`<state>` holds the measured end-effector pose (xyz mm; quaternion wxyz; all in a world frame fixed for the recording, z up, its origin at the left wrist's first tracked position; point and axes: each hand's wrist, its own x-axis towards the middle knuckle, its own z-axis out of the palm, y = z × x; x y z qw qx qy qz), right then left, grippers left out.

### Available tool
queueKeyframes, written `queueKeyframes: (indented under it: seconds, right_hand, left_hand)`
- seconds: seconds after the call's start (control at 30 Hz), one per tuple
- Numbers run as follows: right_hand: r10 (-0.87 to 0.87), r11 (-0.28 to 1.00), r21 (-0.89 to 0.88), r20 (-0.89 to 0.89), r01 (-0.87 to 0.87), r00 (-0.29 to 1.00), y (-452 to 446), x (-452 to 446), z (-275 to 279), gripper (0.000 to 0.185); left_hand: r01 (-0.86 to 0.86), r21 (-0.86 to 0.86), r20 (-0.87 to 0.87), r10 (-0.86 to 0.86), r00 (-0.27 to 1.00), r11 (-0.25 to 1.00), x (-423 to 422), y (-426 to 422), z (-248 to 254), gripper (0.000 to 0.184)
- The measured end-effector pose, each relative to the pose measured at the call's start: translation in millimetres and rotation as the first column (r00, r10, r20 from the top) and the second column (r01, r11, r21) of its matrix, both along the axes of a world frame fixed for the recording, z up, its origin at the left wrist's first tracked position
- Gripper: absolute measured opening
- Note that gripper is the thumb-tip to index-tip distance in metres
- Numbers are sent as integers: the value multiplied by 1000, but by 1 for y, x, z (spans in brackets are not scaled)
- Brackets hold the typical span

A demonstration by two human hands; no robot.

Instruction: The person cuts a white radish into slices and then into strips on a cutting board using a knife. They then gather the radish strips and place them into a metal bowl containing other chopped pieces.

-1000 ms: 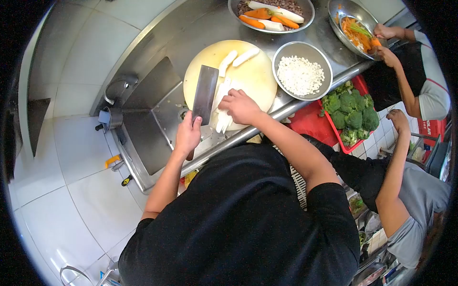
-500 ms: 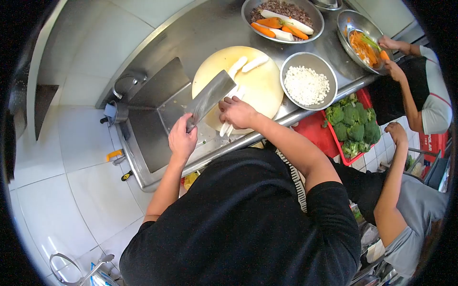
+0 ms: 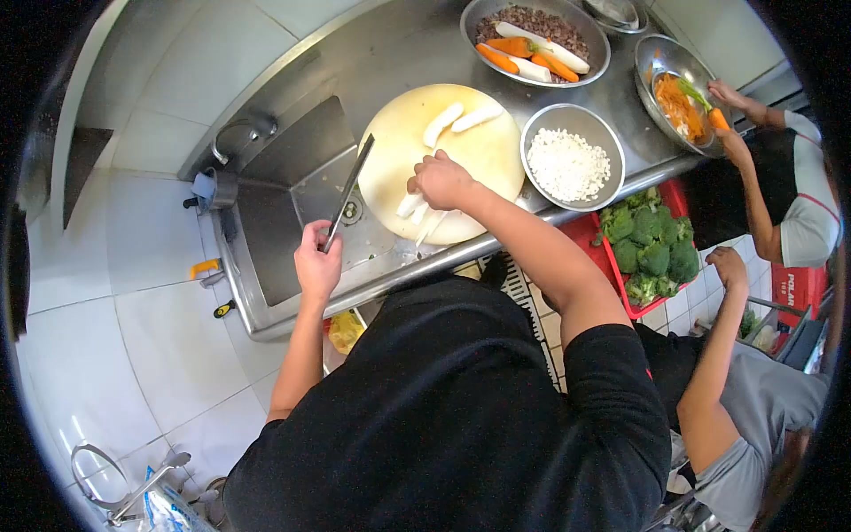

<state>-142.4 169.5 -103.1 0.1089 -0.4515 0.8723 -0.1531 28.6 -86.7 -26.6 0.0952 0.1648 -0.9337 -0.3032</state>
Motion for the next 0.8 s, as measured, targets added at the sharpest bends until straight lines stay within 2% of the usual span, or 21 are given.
queueKeyframes:
  seconds: [0.13,0.23,0.3,0.33,0.4,0.43,0.47,0.5,0.57,0.67,0.77,0.8]
  right_hand:
    - [-43,997,-65,-57,40,997,-3,4,-1,29]
    - [-63,998,-11,41,63,997,0,2,1,28]
    - [-193,967,-162,39,197,980,12,-2,1,25]
    - [-254,937,-236,44,257,966,21,-4,3,23]
    - [-376,865,-357,3,352,927,49,-10,17,20]
    - [-533,731,-449,94,514,841,55,0,35,14]
    - [-592,695,-446,90,564,801,65,3,41,15]
    - [-649,655,-442,85,612,756,74,7,46,15]
    - [-704,612,-462,53,642,709,81,22,56,16]
    - [-717,603,-518,-20,606,696,72,50,50,17]
    - [-685,631,-571,-94,525,722,44,82,30,18]
    - [-674,638,-573,-92,514,733,35,90,16,20]
  left_hand:
    - [10,65,35,-12,999,998,1,-16,3,20]
    - [125,85,65,-131,989,988,-5,-37,-2,25]
    - [193,146,86,-207,975,970,-7,-48,-5,27]
    - [239,137,180,-262,948,961,-7,-53,-2,34]
    - [300,252,128,-339,932,920,-2,-55,-30,36]
    - [330,307,102,-375,921,893,-2,-48,-32,37]
    - [344,349,294,-451,843,872,-5,-45,-32,40]
    - [354,378,328,-482,813,855,-5,-35,-41,41]
    - [553,343,187,-632,753,760,-6,-17,-68,42]
    - [324,599,529,-666,525,732,-24,17,-45,39]
    - [580,376,408,-691,596,723,-30,17,-74,36]
    - [582,323,447,-662,602,746,-34,17,-67,33]
